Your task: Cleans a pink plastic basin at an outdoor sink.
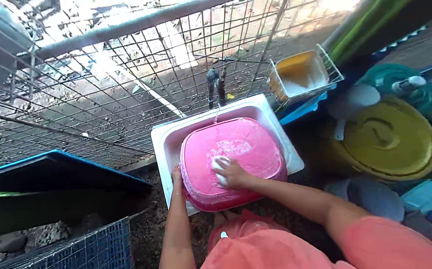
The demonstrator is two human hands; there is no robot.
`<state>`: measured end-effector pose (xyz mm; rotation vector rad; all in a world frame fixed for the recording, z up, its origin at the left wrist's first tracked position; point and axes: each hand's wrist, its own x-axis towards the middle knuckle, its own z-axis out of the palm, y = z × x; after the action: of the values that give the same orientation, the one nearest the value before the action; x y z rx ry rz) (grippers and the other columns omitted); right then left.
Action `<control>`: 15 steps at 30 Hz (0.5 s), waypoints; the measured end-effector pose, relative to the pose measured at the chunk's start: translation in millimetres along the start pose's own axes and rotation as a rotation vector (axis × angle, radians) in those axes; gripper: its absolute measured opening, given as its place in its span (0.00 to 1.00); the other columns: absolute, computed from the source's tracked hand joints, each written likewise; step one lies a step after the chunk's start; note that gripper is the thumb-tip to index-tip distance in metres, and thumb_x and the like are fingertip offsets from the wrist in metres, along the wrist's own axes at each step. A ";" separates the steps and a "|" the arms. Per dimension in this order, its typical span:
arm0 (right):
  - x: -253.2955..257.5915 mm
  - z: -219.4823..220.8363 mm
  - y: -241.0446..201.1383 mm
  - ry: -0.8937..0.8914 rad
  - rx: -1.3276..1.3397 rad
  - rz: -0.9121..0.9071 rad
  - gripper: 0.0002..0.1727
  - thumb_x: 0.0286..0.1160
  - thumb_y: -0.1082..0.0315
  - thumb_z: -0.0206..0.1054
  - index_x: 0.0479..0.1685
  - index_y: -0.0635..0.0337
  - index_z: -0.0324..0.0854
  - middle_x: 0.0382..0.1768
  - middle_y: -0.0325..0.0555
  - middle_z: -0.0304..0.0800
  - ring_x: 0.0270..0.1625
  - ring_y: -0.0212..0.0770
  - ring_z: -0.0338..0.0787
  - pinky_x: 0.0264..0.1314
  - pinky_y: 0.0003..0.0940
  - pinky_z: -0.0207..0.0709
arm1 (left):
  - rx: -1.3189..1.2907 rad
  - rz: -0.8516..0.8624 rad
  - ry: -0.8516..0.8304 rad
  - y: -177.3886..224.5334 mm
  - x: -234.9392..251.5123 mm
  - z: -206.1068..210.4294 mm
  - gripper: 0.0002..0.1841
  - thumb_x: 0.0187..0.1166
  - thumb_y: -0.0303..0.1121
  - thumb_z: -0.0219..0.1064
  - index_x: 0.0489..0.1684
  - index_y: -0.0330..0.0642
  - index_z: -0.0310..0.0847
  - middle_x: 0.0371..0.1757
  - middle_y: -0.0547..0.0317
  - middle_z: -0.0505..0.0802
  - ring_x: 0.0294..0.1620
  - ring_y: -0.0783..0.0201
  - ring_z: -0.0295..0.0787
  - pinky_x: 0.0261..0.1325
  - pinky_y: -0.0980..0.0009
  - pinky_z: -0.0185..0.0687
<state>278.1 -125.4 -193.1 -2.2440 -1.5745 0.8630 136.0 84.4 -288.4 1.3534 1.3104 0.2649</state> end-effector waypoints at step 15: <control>3.4 -102.3 118.5 0.231 0.025 0.544 0.27 0.84 0.54 0.63 0.70 0.67 0.80 0.66 0.71 0.85 0.71 0.71 0.84 0.71 0.72 0.72 | -0.171 -0.126 0.049 82.8 -74.8 -82.4 0.22 0.96 0.41 0.45 0.65 0.31 0.77 0.48 0.44 0.90 0.43 0.59 0.88 0.50 0.57 0.86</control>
<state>431.0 -154.7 -176.4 -2.6839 -0.8567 0.6996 88.6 96.1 -158.6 1.1223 1.3759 0.3171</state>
